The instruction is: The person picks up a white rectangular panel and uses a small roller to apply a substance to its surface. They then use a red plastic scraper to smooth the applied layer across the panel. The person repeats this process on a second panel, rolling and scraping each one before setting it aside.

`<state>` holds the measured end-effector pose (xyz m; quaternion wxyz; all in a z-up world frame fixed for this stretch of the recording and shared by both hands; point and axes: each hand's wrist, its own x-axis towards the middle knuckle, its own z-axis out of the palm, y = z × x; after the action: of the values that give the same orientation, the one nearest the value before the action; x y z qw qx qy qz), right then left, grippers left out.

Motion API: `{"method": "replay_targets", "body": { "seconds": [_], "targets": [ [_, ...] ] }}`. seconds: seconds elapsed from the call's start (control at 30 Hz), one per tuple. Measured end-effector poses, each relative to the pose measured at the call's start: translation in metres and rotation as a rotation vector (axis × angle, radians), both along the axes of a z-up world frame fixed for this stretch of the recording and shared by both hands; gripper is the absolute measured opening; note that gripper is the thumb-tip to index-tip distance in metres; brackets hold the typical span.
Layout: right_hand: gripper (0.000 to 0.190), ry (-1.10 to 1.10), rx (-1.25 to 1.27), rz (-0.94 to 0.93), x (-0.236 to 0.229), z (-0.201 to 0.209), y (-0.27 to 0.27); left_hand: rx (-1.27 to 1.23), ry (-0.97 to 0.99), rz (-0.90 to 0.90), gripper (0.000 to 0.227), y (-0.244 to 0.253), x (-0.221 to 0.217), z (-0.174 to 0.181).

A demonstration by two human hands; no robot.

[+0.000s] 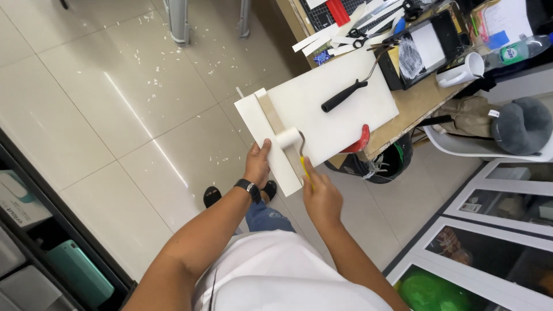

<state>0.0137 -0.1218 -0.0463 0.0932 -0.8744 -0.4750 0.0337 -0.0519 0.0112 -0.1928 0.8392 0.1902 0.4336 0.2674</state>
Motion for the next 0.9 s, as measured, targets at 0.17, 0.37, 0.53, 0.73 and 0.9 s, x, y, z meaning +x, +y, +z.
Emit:
{"method": "replay_targets", "body": {
  "seconds": [0.17, 0.37, 0.53, 0.73, 0.9],
  "targets": [
    [0.048, -0.084, -0.043, -0.011, 0.015, -0.015, 0.031, 0.007, -0.006, -0.012, 0.034, 0.005, 0.002, 0.002],
    [0.047, -0.098, 0.023, 0.061, 0.007, -0.034, 0.118, 0.011, -0.002, -0.012, 0.034, 0.005, 0.009, -0.015],
    [0.048, -0.057, -0.089, 0.042, 0.014, -0.009, 0.083, 0.011, -0.008, -0.018, 0.035, 0.005, 0.007, -0.001],
    [0.048, -0.055, -0.072, 0.061, 0.010, -0.019, 0.127, 0.016, -0.008, -0.018, 0.033, 0.001, 0.012, -0.022],
    [0.049, -0.016, -0.110, 0.050, 0.013, -0.012, 0.114, 0.006, -0.007, -0.007, 0.034, 0.003, 0.005, -0.001]
  ]
}}
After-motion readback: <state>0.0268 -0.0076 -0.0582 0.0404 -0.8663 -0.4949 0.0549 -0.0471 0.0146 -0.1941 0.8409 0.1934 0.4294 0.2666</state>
